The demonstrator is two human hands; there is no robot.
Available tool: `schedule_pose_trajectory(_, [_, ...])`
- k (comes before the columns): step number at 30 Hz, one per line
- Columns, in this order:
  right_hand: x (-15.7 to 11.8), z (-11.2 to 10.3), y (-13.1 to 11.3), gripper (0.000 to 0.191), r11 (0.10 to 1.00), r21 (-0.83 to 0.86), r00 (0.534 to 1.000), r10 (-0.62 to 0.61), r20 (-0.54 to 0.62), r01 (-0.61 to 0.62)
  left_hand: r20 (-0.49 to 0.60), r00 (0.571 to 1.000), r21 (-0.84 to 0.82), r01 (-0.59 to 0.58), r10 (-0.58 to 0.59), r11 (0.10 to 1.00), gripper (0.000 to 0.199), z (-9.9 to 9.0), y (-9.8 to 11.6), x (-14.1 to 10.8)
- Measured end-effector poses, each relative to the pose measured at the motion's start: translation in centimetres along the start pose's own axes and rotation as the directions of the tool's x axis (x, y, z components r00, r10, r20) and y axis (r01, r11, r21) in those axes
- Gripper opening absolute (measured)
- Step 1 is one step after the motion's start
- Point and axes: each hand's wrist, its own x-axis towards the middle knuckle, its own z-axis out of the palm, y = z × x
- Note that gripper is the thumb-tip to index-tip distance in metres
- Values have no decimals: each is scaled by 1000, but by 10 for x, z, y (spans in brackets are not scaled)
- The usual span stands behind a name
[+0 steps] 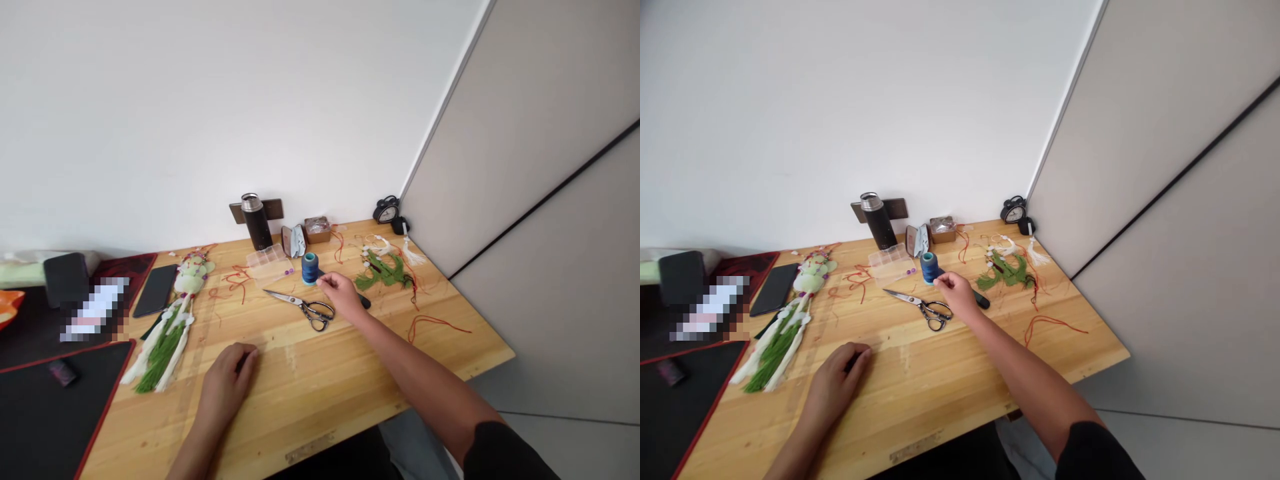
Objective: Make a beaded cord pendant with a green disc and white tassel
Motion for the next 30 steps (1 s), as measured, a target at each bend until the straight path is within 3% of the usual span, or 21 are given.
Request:
schedule_pose_trajectory(10, [-13, -4, -21, 53, 972, 210, 994, 99, 38, -105, -13, 1000, -33, -18, 18, 999, 41, 4, -4, 0])
schedule_pose_trajectory(23, [-49, -11, -22, 56, 943, 294, 987, 160, 18, -158, 28, 982, -194, 189, -187, 963, 46, -4, 1, 1])
schedule_pose_trajectory(27, [-63, -9, -17, 55, 936, 294, 981, 189, 40, -192, 50, 972, -257, 234, -229, 938, 46, 4, 19, 4])
schedule_pose_trajectory(30, [-71, -3, -13, 55, 935, 284, 977, 202, 68, -214, 159, 975, -364, 205, -156, 909, 44, 17, 46, 16])
